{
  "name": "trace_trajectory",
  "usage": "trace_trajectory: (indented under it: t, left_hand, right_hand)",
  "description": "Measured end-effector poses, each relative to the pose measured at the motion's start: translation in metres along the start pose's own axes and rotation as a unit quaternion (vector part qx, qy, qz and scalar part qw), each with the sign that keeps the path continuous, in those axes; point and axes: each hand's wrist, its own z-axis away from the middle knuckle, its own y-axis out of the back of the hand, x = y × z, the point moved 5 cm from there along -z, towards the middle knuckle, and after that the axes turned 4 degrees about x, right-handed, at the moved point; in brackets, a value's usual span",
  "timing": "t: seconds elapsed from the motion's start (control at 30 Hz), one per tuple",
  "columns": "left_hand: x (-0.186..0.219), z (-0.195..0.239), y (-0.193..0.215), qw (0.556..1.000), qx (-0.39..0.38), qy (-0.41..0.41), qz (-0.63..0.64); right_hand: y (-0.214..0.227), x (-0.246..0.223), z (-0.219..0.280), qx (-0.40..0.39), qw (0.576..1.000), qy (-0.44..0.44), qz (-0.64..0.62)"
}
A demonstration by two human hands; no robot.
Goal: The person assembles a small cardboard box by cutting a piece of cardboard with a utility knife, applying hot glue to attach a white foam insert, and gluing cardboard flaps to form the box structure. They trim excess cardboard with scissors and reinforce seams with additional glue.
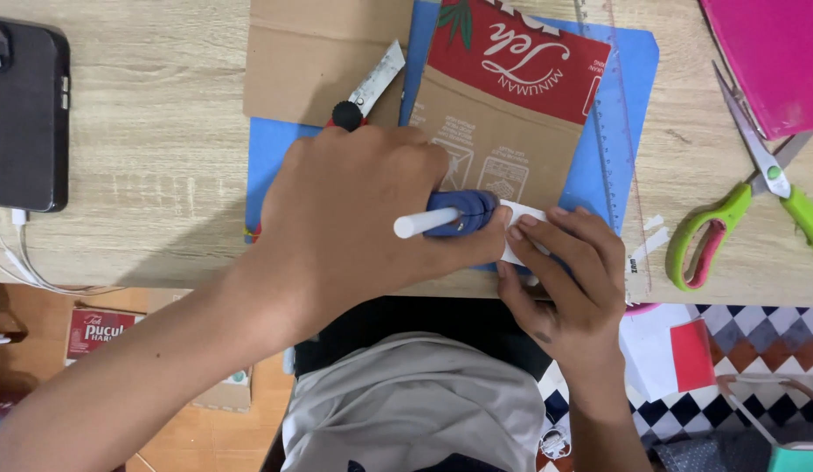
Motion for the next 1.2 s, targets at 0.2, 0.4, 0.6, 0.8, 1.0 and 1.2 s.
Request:
trace_trajectory:
  t: [0.2,0.4,0.6,0.8,1.0,1.2]
  left_hand:
    - [0.004,0.021,0.003,0.990,-0.141,0.020,-0.002]
    - [-0.014,0.034,0.058,0.992,0.072,-0.025,0.103]
    - [-0.090,0.046,0.054,0.987,0.152,0.020,-0.051]
    - [-0.136,0.050,0.011,0.996,0.083,0.014,-0.038]
    - [-0.140,0.054,0.012,0.998,0.038,0.037,-0.014]
    - [-0.024,0.128,0.050,0.955,0.271,-0.099,0.072]
  right_hand:
    - [0.000,0.000,-0.003,0.006,1.000,0.009,-0.005]
    - [0.001,-0.002,-0.003,0.016,1.000,0.004,-0.006]
    - [0.003,0.001,0.017,0.038,0.998,0.051,0.007]
    - [0.019,-0.023,0.025,-0.056,0.992,0.092,0.071]
    - [0.041,-0.056,0.037,-0.058,0.982,0.163,0.077]
    - [0.100,-0.097,0.045,0.171,0.979,0.112,0.023]
